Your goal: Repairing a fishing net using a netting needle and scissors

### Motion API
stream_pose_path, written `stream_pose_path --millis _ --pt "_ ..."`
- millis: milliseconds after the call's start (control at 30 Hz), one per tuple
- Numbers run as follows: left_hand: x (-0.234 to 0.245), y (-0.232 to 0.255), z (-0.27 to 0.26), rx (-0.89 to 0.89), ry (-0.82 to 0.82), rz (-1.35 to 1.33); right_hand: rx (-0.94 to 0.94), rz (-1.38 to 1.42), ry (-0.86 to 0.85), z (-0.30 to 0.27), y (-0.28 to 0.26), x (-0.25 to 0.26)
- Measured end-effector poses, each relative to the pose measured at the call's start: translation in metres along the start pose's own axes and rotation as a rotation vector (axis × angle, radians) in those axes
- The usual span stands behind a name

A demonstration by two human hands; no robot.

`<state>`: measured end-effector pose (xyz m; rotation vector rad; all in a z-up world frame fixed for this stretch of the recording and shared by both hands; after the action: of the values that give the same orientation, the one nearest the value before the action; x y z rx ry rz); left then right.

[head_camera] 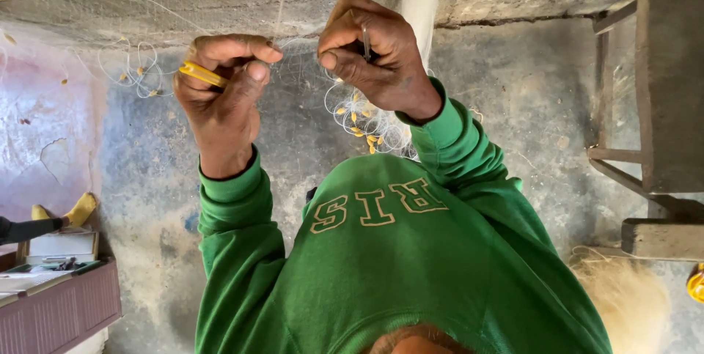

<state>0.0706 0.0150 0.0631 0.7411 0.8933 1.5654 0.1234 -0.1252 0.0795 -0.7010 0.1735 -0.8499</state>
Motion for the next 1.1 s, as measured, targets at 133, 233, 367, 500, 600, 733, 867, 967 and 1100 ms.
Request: stream_pose_path --millis 133,233,367,500,600,733,867,967,1100 --pt "-0.003 -0.006 0.000 0.011 -0.019 -0.006 -0.056 0.054 0.056 -0.003 0.006 0.006" --pt "-0.002 -0.014 -0.003 0.050 0.000 -0.014 -0.094 0.107 0.080 -0.008 0.015 0.009" --pt "-0.002 -0.024 -0.006 0.095 0.070 -0.067 -0.157 0.157 0.113 -0.013 0.029 0.011" --pt "-0.001 -0.034 -0.009 0.074 0.092 -0.070 -0.207 0.203 0.196 -0.029 0.049 0.016" --pt "0.000 -0.034 -0.010 0.000 0.103 -0.021 -0.340 0.209 0.313 -0.057 0.071 0.026" --pt "0.000 -0.041 -0.006 -0.134 0.114 0.123 -0.541 0.255 0.365 -0.117 0.110 0.018" --pt "0.017 -0.082 -0.001 -0.296 0.214 0.154 -0.989 0.202 0.360 -0.193 0.151 -0.016" --pt "0.038 -0.120 0.005 -0.194 0.251 0.173 -1.202 0.154 0.356 -0.246 0.167 -0.036" --pt "0.028 -0.137 0.005 -0.041 0.303 -0.107 -1.296 0.228 0.497 -0.263 0.126 -0.050"
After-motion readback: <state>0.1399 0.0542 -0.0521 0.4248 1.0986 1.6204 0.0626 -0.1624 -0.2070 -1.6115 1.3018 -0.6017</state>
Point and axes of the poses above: each hand's wrist, its own z-axis towards the middle knuckle, its own x-axis out of the back of the hand, y = z × x, the point moved 8 cm from there along z, towards the middle knuckle, and after that the axes turned 3 degrees about -y, right-handed, at the moved point
